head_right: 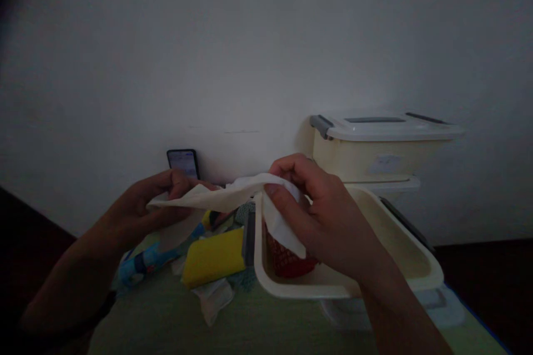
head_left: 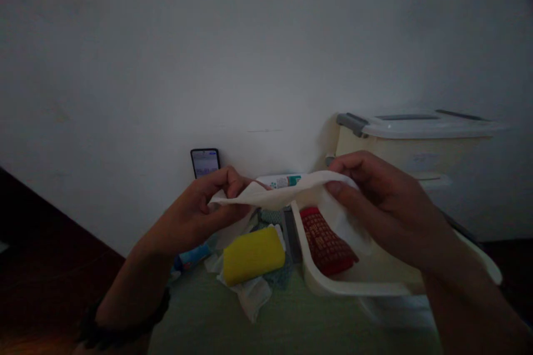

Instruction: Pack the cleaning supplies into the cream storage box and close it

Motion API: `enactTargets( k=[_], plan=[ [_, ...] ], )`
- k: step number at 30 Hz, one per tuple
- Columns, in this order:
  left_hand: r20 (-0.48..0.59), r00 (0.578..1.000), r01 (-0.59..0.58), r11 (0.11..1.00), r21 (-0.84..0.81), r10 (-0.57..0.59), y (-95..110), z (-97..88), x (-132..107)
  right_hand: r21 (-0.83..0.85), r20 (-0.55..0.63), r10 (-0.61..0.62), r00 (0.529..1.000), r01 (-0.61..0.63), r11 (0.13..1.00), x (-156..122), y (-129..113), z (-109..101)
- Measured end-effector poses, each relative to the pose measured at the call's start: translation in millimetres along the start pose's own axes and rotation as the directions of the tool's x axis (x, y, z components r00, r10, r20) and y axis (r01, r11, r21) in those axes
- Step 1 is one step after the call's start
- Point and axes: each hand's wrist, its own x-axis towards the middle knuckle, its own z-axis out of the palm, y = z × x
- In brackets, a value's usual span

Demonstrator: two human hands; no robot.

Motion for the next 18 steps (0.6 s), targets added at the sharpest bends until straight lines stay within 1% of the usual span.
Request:
enactTargets(
  k=[2, 4, 6, 8, 10, 14, 18],
  plan=[
    [0.026, 1.0, -0.008, 0.999, 0.031, 0.007, 0.4, 1.3, -0.4, -0.01, -0.054, 0.002, 0.999, -0.003, 1.0, 0.3, 2.0, 0.4],
    [0.046, 0.999, -0.018, 0.999, 0.05, 0.016, -0.5, 2.1, 0.5, -0.007, -0.078, 0.018, 0.997, -0.019, 1.0, 0.2, 3.1, 0.2],
    [0.028, 0.999, -0.032, 0.997, 0.066, 0.03, -2.5, 2.3, 2.3, -0.009, -0.092, 0.035, 0.995, -0.036, 0.999, -0.1, 3.1, -0.6],
    [-0.019, 0.999, -0.04, 0.997, 0.073, 0.041, -4.5, 1.9, 4.2, -0.021, -0.097, 0.042, 0.994, -0.044, 0.999, -0.3, 1.9, -1.8],
    [-0.048, 0.998, -0.042, 0.997, 0.059, 0.045, -5.6, 1.3, 5.4, -0.043, -0.092, 0.032, 0.995, -0.036, 0.998, -0.2, -0.1, -3.2],
    [-0.032, 0.999, -0.04, 0.999, 0.037, 0.041, -4.7, 1.0, 6.8, -0.072, -0.056, 0.02, 0.998, -0.024, 0.997, 0.4, -3.6, -5.3],
    [-0.04, 0.998, -0.053, 0.996, 0.066, 0.056, -4.2, 1.5, 8.3, -0.085, -0.004, 0.062, 0.998, -0.062, 0.995, 1.3, -2.3, -5.5]
  ],
)
